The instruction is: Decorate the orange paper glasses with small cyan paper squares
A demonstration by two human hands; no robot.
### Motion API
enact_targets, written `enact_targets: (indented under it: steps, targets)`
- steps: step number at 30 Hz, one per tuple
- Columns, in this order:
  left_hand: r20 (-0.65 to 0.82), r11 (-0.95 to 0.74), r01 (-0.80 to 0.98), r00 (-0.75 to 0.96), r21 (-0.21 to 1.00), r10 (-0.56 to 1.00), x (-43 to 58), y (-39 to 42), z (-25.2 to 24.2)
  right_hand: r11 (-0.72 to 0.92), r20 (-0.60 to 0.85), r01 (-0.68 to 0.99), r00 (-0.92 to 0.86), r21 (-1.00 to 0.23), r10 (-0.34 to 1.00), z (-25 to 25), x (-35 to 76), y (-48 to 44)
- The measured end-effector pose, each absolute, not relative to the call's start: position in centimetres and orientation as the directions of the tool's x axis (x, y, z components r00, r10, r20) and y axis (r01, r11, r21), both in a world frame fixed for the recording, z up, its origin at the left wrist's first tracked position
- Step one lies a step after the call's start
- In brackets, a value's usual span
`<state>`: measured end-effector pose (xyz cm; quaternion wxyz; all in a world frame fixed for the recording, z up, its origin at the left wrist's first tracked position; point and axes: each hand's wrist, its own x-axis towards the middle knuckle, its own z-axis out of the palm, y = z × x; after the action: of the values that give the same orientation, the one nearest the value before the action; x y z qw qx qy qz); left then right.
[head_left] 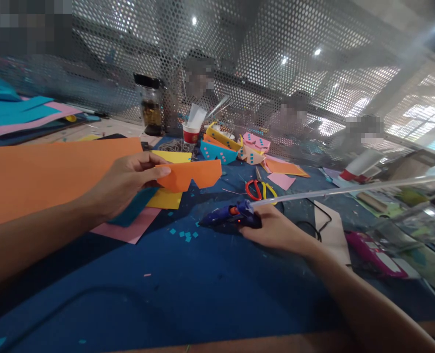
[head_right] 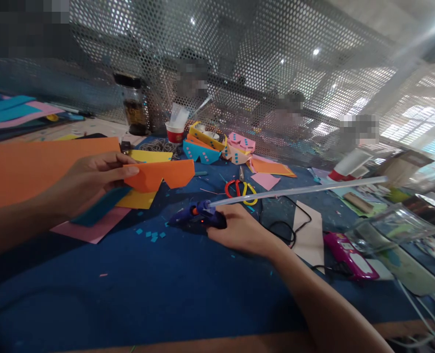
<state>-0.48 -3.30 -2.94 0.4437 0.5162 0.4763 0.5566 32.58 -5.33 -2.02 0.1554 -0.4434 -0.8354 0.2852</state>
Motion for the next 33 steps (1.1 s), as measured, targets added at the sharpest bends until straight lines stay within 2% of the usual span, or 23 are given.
enact_targets:
  steps: [5, 11, 18, 23, 29, 33]
  targets:
    - [0.158, -0.157, 0.014, -0.062, 0.987, 0.986, -0.6, -3.3, -3.0, 0.421, 0.064, 0.572, -0.539, -0.704, 0.84, -2.2, 32.3, -5.3]
    - [0.114, -0.113, 0.028, -0.032, 0.993, 0.993, -0.7, -3.5, -3.0, 0.391, 0.205, 0.469, -0.399, -0.792, 0.894, -2.1, 31.2, -5.6]
    - [0.143, -0.14, 0.11, -0.018, 0.984, 0.99, -1.1, -3.3, -3.3, 0.42, 0.363, 0.506, -0.213, -0.753, 0.907, -3.2, 31.6, -5.1]
    - [0.164, -0.162, 0.136, -0.006, 0.977, 0.986, -1.3, -3.3, -3.3, 0.502, 0.477, 0.496, -0.188, -0.709, 0.859, -4.5, 32.2, -4.5]
    - [0.142, -0.14, 0.16, -0.002, 0.977, 0.99, -1.0, -3.6, -3.1, 0.547, 0.452, 0.423, -0.31, -0.722, 0.836, -3.1, 31.8, -5.5]
    - [0.123, -0.123, 0.18, 0.009, 0.976, 0.992, -0.9, -3.7, -3.1, 0.526, 0.397, 0.452, -0.353, -0.72, 0.847, -2.1, 31.6, -6.2]
